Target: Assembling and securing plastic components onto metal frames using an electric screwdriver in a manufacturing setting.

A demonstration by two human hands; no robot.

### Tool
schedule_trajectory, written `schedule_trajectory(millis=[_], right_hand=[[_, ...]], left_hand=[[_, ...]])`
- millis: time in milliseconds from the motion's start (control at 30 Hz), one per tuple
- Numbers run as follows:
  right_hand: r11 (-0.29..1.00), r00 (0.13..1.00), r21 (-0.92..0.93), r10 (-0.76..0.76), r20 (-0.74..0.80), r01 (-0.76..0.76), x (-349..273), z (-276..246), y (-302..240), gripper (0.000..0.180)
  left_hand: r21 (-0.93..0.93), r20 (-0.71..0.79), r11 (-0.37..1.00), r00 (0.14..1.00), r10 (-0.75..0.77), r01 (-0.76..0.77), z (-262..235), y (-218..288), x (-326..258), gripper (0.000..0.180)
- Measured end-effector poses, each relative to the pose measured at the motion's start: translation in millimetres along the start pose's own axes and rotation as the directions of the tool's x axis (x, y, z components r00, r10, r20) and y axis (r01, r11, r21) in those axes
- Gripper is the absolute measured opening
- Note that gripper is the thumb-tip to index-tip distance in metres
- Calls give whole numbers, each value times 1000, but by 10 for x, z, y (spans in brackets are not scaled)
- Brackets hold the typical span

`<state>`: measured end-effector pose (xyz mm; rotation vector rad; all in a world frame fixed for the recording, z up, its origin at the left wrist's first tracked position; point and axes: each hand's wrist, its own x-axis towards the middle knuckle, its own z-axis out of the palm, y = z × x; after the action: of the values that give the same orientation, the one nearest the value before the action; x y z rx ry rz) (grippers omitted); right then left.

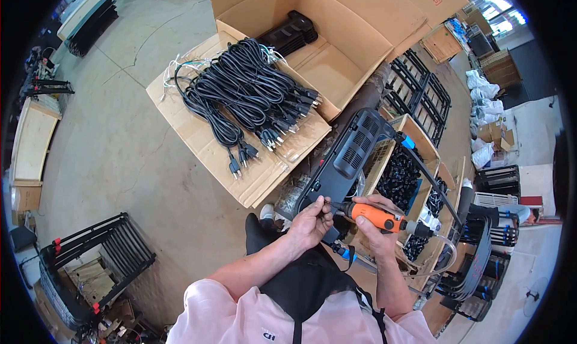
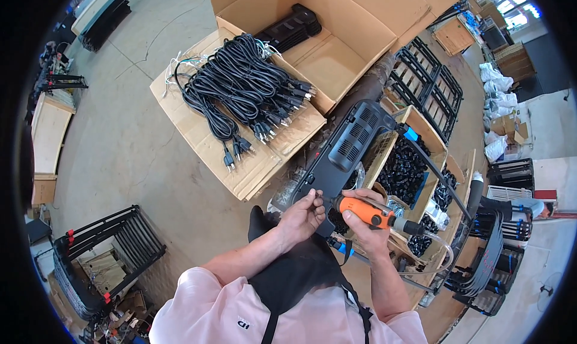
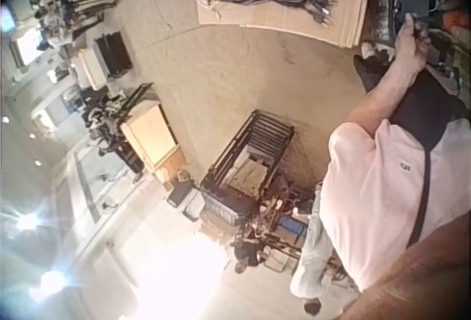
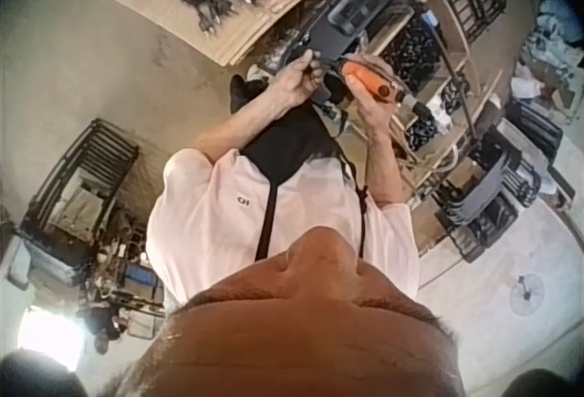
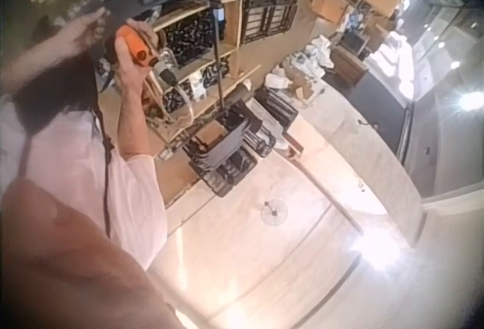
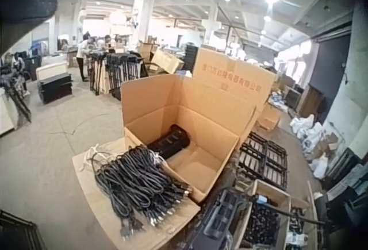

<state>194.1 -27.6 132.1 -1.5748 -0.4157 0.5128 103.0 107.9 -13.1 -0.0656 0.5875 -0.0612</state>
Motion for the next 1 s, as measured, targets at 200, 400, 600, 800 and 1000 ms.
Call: schedule_trajectory(millis=[200,400,600,800,1000], right_hand=[[995,1000,-101,13,24,-11,7,154,149,50],[993,999,-114,-9,50,15,148,292,264,47],[989,998,-148,-3,55,12,219,372,297,47],[975,987,-221,43,153,-8,288,513,284,35],[957,990,-289,22,138,19,287,481,267,39]], left_hand=[[-103,-33,995,999,3,-6,4,6,10,30],[-58,-122,992,987,102,-110,40,95,-37,26],[13,-101,997,992,73,-72,-56,174,-30,24],[154,-86,988,996,31,-17,-27,72,-102,25],[262,-103,963,994,-40,66,193,4,-208,26]])
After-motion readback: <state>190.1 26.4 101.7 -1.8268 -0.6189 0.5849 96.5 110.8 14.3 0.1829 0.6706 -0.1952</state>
